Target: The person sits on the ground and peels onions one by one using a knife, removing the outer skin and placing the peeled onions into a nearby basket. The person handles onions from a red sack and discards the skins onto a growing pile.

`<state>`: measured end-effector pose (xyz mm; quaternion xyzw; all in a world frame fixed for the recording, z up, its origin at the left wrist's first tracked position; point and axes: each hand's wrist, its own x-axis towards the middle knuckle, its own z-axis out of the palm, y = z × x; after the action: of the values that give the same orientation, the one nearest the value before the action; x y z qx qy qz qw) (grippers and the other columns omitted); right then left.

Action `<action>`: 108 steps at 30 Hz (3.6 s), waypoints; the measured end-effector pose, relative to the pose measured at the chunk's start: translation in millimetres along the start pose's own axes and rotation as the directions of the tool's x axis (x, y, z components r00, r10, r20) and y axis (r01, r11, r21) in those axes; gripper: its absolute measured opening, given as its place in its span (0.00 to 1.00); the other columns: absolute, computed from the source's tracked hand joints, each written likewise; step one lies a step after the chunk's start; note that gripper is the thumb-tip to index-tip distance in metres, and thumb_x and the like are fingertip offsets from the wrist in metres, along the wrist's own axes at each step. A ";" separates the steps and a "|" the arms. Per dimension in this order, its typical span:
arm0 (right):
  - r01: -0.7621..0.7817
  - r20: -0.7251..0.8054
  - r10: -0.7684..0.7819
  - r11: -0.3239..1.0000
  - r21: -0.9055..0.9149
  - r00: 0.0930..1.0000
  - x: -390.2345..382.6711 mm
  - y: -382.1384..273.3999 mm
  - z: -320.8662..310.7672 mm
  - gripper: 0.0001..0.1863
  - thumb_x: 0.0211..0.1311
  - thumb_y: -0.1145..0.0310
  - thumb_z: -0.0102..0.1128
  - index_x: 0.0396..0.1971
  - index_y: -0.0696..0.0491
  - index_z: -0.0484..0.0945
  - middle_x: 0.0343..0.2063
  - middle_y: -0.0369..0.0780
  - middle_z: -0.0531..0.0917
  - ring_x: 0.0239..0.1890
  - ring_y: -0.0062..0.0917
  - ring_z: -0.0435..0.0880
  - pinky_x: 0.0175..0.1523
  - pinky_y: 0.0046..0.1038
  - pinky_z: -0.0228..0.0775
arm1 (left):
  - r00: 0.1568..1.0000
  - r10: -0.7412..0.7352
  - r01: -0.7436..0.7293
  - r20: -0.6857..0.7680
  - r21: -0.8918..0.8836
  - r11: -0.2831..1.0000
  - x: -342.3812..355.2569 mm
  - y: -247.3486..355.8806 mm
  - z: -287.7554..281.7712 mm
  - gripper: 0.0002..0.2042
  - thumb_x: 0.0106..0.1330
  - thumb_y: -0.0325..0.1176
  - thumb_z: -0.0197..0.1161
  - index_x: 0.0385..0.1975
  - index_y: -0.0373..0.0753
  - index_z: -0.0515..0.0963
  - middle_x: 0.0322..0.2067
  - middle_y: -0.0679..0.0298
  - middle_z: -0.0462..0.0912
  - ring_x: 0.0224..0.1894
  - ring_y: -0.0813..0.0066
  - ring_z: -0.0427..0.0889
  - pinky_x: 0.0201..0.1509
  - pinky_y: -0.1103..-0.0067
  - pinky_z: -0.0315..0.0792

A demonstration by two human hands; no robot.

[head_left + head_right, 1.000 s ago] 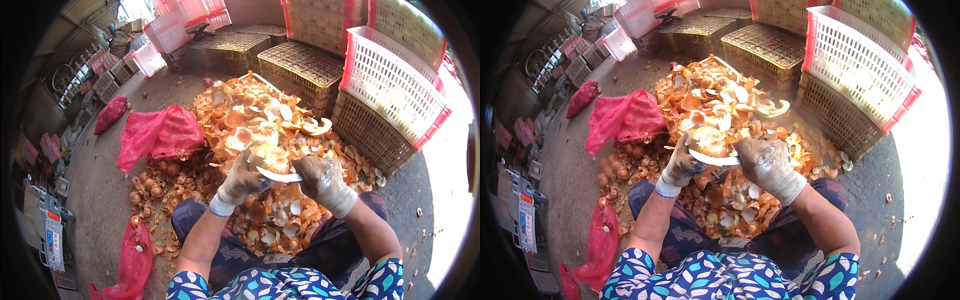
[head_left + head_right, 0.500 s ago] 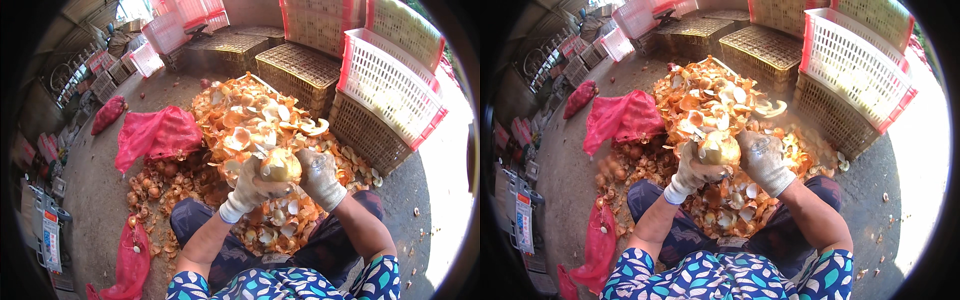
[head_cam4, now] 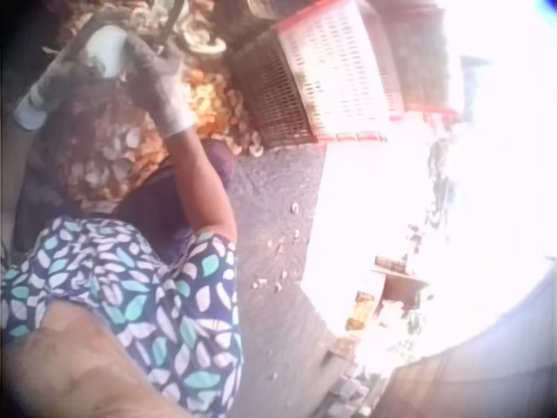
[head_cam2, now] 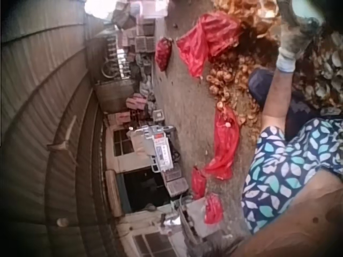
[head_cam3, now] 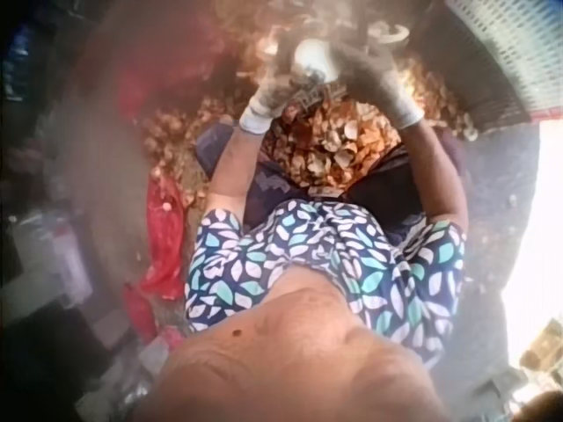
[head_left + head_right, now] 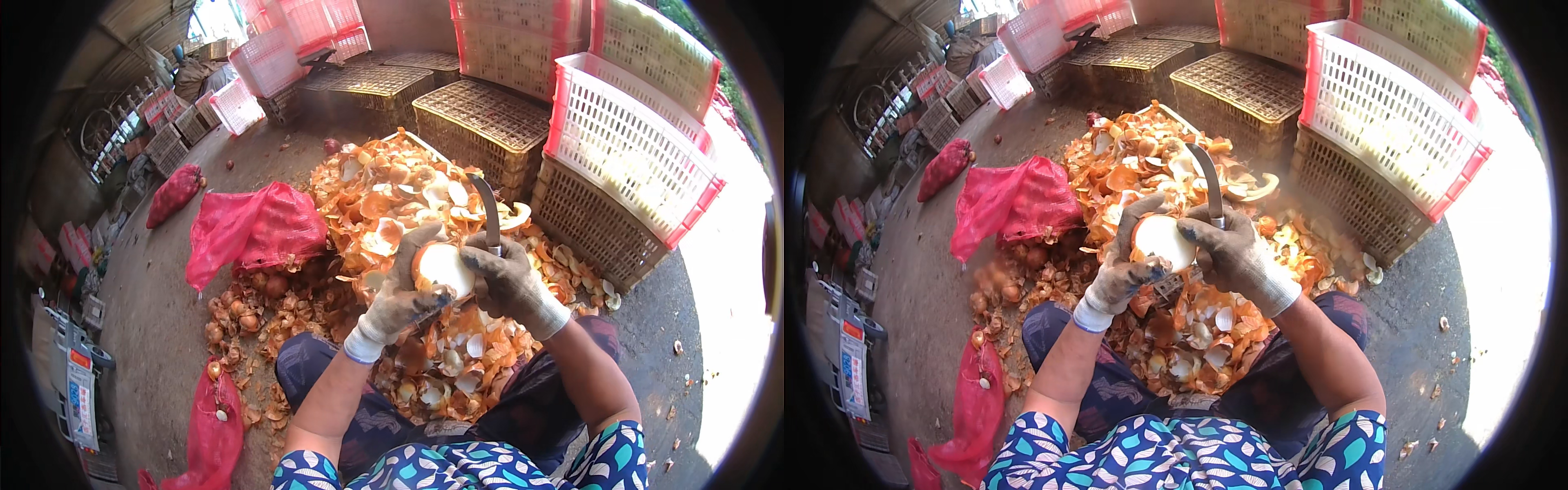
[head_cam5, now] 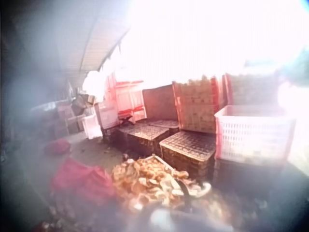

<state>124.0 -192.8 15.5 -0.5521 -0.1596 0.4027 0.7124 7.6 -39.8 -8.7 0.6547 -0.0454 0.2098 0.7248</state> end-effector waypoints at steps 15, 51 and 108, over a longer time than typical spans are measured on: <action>0.468 0.331 -0.582 0.098 -0.878 0.743 -11.4 21.6 -17.8 0.06 0.59 0.73 0.57 0.37 0.51 0.77 0.22 0.45 0.80 0.26 0.41 0.82 0.30 0.36 0.73 | 0.939 -0.291 0.125 -0.182 -0.608 0.784 -13.3 -31.4 -0.5 0.26 0.58 0.35 0.62 0.57 0.36 0.68 0.46 0.57 0.77 0.47 0.60 0.80 0.45 0.62 0.79; 0.526 0.373 -0.680 0.022 -0.850 0.631 -8.6 7.7 -19.3 0.04 0.56 0.72 0.61 0.31 0.52 0.76 0.21 0.38 0.80 0.22 0.32 0.81 0.27 0.33 0.71 | 0.989 -0.020 0.019 -0.148 -0.011 1.000 -7.6 -12.1 -4.8 0.27 0.59 0.33 0.65 0.59 0.39 0.65 0.52 0.60 0.75 0.54 0.71 0.76 0.56 0.75 0.73; -0.129 0.304 0.239 0.931 -0.341 0.922 -2.3 10.8 6.8 0.12 0.64 0.63 0.59 0.32 0.57 0.79 0.15 0.31 0.74 0.17 0.17 0.72 0.21 0.23 0.63 | 0.915 -0.283 0.010 -0.289 -0.682 0.731 -1.8 -18.0 -13.8 0.30 0.52 0.45 0.60 0.57 0.41 0.68 0.51 0.58 0.75 0.53 0.58 0.77 0.55 0.60 0.75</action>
<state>113.7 -189.3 8.5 -0.5932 -0.2891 0.5272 0.5354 9.6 -27.9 -28.0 0.3004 0.0742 0.2413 0.9198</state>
